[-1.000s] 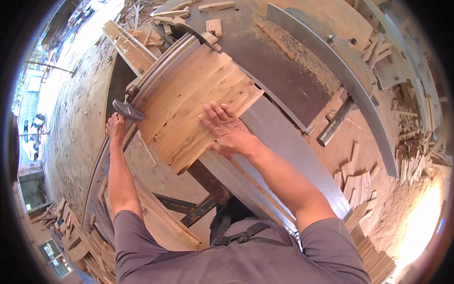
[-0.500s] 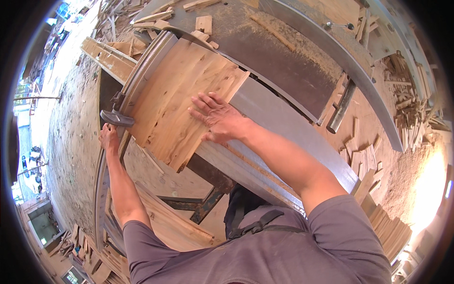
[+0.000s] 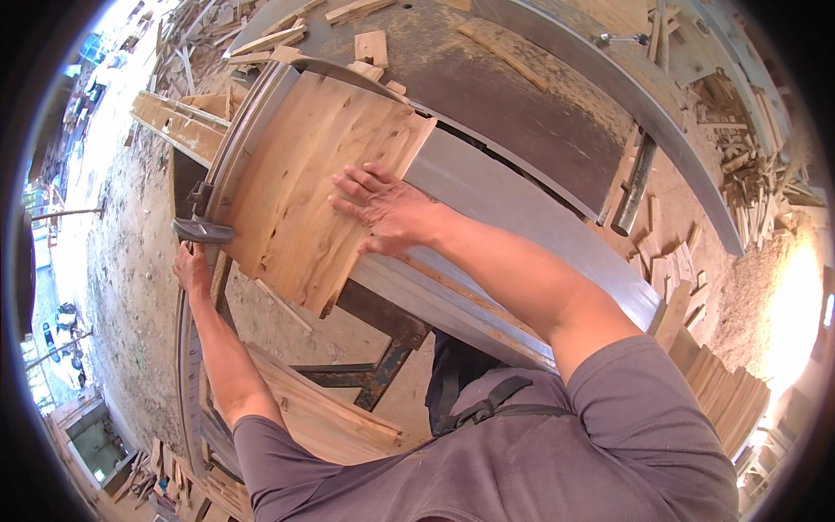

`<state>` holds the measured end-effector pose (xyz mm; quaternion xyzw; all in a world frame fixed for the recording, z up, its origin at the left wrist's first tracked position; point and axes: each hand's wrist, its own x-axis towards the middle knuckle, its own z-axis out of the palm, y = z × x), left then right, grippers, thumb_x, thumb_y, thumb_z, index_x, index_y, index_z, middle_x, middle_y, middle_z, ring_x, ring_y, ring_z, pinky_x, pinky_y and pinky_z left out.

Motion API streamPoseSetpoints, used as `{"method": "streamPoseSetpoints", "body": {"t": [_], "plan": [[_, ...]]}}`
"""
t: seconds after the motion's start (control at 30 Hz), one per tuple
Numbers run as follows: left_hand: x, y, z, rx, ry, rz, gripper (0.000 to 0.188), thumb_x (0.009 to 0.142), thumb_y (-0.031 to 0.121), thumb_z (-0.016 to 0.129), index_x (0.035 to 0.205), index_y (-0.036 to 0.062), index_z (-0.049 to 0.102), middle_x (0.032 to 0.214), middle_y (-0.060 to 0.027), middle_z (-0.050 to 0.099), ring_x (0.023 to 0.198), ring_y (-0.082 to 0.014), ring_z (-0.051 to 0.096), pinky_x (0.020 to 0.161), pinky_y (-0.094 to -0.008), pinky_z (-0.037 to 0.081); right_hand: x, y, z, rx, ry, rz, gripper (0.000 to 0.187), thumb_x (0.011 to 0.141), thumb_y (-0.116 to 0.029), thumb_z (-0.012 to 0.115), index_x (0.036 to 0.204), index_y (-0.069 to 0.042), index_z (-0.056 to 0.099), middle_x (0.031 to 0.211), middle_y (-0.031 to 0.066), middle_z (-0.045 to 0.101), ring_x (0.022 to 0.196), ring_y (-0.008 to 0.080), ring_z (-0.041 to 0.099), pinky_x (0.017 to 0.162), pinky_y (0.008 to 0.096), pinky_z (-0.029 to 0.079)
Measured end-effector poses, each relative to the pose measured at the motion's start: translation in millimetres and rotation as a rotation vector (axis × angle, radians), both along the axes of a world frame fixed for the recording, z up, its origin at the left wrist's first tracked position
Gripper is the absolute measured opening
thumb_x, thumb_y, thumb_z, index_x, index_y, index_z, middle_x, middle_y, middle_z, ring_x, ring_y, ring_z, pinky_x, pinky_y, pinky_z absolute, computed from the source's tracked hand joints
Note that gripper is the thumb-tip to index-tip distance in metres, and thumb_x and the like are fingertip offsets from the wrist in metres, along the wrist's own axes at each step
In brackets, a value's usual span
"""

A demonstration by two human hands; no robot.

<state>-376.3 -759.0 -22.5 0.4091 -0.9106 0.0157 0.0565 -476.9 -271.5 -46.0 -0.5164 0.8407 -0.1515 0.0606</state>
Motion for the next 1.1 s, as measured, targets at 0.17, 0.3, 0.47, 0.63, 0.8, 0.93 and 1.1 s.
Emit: {"method": "streamPoseSetpoints", "body": {"t": [0.17, 0.3, 0.47, 0.63, 0.8, 0.93, 1.1], "plan": [[3, 1, 1, 0.008, 0.019, 0.003, 0.084, 0.096, 0.076, 0.042, 0.154, 0.0143, 0.045, 0.151, -0.0187, 0.049, 0.143, -0.0416, 0.039, 0.118, -0.0577, 0.027, 3, 0, -3, -0.054, 0.022, 0.001, 0.09, 0.088, -0.051, 0.067, 0.161, -0.012, 0.032, 0.17, 0.0144, 0.019, 0.159, 0.0311, 0.011, 0.13, 0.0439, 0.006], [2, 6, 3, 0.0, 0.012, 0.003, 0.082, 0.097, 0.074, 0.043, 0.154, 0.0143, 0.046, 0.151, -0.0183, 0.05, 0.142, -0.0415, 0.04, 0.118, -0.0568, 0.027, 1, 1, -4, -0.054, 0.042, 0.005, 0.09, 0.089, -0.052, 0.067, 0.162, -0.013, 0.032, 0.17, 0.0145, 0.019, 0.159, 0.0313, 0.01, 0.13, 0.0438, 0.005], [5, 4, 3, -0.001, 0.028, 0.006, 0.082, 0.097, 0.073, 0.043, 0.154, 0.0143, 0.046, 0.151, -0.019, 0.05, 0.142, -0.0415, 0.04, 0.118, -0.0561, 0.028, 1, 0, -2, -0.042, 0.041, 0.004, 0.089, 0.089, -0.053, 0.067, 0.161, -0.013, 0.032, 0.17, 0.0147, 0.019, 0.159, 0.0312, 0.011, 0.13, 0.0439, 0.005], [3, 3, 9, 0.029, 0.045, -0.026, 0.084, 0.096, 0.074, 0.044, 0.152, 0.0116, 0.049, 0.148, -0.0217, 0.052, 0.141, -0.0427, 0.042, 0.117, -0.0552, 0.029, 1, -1, -5, -0.097, 0.044, 0.002, 0.087, 0.09, -0.05, 0.067, 0.161, -0.014, 0.033, 0.17, 0.0147, 0.02, 0.159, 0.0309, 0.011, 0.13, 0.044, 0.006], [1, 8, 9, 0.037, 0.061, -0.023, 0.084, 0.095, 0.073, 0.048, 0.151, 0.0102, 0.05, 0.145, -0.022, 0.054, 0.139, -0.0408, 0.045, 0.116, -0.054, 0.032, 3, -2, -2, -0.062, 0.065, -0.018, 0.088, 0.09, -0.058, 0.065, 0.161, -0.015, 0.034, 0.17, 0.0143, 0.02, 0.159, 0.0308, 0.013, 0.13, 0.0447, 0.005], [-1, -7, -2, -0.061, 0.071, -0.057, 0.082, 0.095, 0.072, 0.049, 0.149, 0.0104, 0.052, 0.144, -0.0205, 0.056, 0.136, -0.0381, 0.049, 0.115, -0.0516, 0.033, -1, -5, -2, -0.08, 0.079, -0.02, 0.088, 0.089, -0.058, 0.066, 0.16, -0.016, 0.037, 0.17, 0.0148, 0.022, 0.158, 0.0315, 0.015, 0.13, 0.0456, 0.008], [6, 5, -4, -0.085, 0.109, -0.039, 0.079, 0.094, 0.071, 0.051, 0.143, 0.0107, 0.059, 0.135, -0.0203, 0.063, 0.13, -0.0377, 0.055, 0.111, -0.0511, 0.038, 2, -10, -5, -0.101, 0.077, -0.004, 0.088, 0.087, -0.058, 0.069, 0.159, -0.017, 0.04, 0.168, 0.017, 0.026, 0.157, 0.034, 0.02, 0.129, 0.0485, 0.012]]}}
